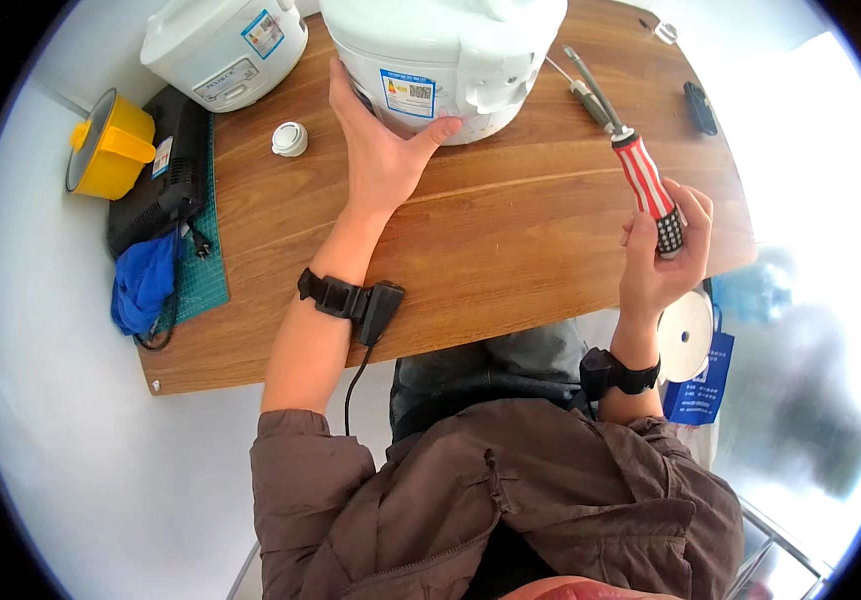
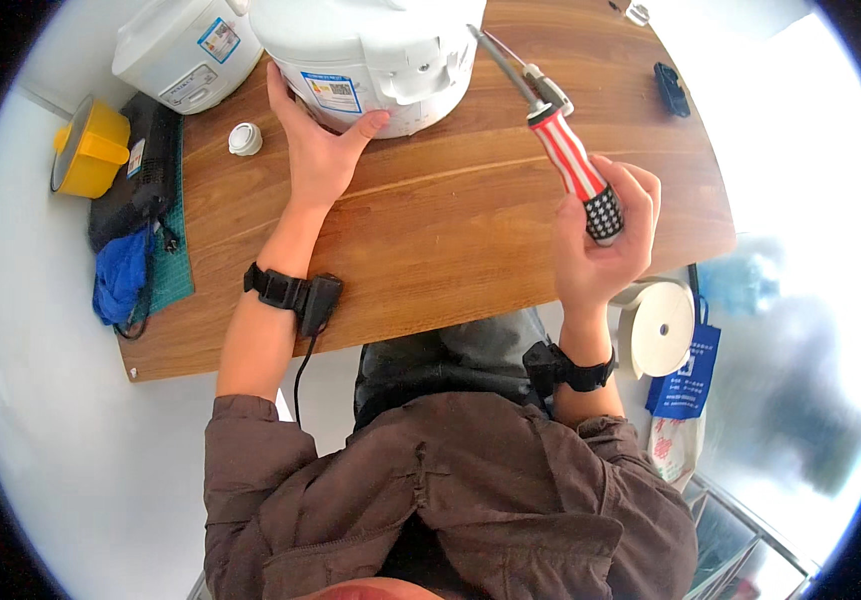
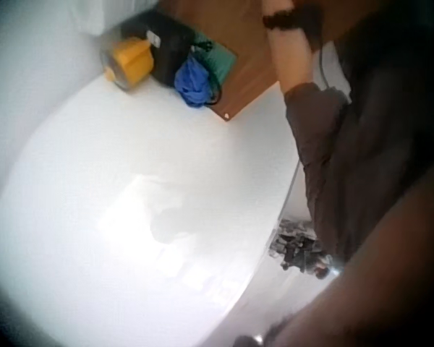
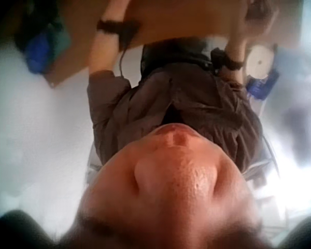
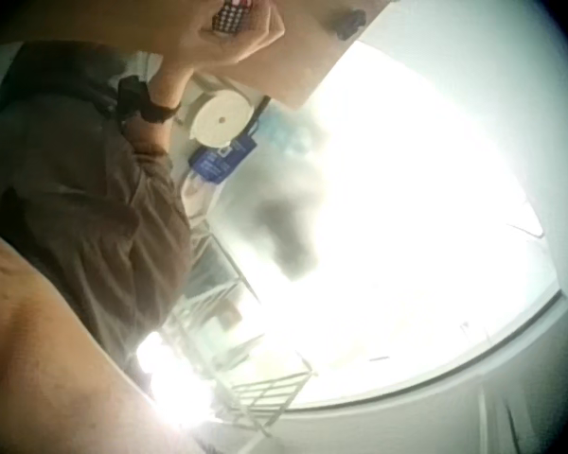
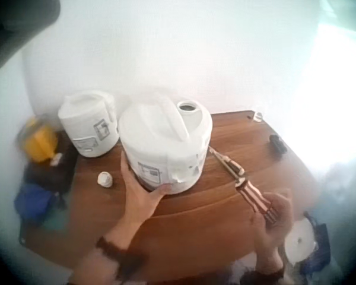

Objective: The person disassembles a white rice cooker using a screwdriver. They remove the lid, unscrew the back panel, and detach the power cord. The person then reassembles the cooker by replacing the back panel and lid.

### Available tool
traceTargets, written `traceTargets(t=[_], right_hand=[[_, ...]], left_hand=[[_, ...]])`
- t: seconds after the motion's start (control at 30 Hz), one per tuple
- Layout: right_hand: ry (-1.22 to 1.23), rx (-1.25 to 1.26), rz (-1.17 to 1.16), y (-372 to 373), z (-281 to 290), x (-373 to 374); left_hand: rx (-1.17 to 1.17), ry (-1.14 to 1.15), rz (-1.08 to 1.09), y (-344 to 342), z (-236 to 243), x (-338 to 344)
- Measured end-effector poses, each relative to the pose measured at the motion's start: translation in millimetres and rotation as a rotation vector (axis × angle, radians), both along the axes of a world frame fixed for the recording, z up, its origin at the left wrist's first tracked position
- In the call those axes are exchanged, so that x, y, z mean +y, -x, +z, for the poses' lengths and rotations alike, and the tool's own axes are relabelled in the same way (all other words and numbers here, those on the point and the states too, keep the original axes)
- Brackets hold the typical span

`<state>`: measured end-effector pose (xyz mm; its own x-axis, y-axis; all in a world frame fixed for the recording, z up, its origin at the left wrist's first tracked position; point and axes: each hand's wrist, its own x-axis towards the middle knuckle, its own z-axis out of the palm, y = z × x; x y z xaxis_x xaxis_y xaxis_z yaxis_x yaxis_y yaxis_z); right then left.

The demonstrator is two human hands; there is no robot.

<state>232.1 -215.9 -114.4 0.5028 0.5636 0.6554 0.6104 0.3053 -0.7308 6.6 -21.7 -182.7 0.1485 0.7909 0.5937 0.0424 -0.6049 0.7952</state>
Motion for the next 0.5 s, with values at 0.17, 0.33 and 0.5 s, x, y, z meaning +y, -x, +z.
traceTargets(t=[0.17, 0.33, 0.5], right_hand=[[0.029, -0.255, 0.026, 3.6, 6.5, -9.8], [0.042, -0.199, 0.036, 11.5, 6.9, -7.9], [0.055, -0.236, 0.040, 13.8, 18.1, -3.5]], left_hand=[[0.003, -0.008, 0.001, -5.7, 3.8, -3.5], [0.001, -0.032, -0.011, -5.0, 5.8, -3.7], [0.253, -0.334, 0.213, 8.8, 38.8, -2.3]])
